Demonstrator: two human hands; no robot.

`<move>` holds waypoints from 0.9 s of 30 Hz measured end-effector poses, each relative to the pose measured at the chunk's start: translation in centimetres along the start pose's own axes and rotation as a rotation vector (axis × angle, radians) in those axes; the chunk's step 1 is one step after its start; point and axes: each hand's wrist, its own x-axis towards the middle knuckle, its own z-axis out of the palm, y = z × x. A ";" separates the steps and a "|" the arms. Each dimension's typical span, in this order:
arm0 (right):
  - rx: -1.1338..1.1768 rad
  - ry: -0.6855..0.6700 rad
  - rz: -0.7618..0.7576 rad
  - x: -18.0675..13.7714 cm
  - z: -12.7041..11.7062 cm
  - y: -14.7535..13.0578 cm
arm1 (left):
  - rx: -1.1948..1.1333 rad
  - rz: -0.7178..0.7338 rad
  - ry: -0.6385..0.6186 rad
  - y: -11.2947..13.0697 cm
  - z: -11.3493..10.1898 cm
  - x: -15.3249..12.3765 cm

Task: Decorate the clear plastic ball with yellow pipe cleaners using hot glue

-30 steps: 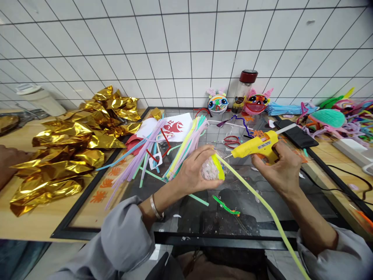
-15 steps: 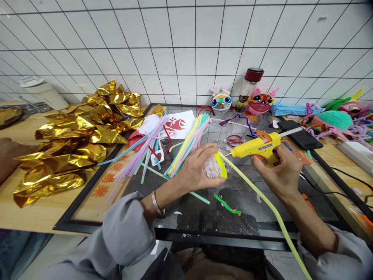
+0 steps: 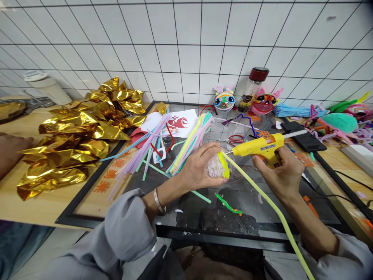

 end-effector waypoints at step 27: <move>-0.038 0.009 -0.055 0.2 -0.3 -0.4 | 0.003 0.003 -0.007 -0.1 0.1 -0.1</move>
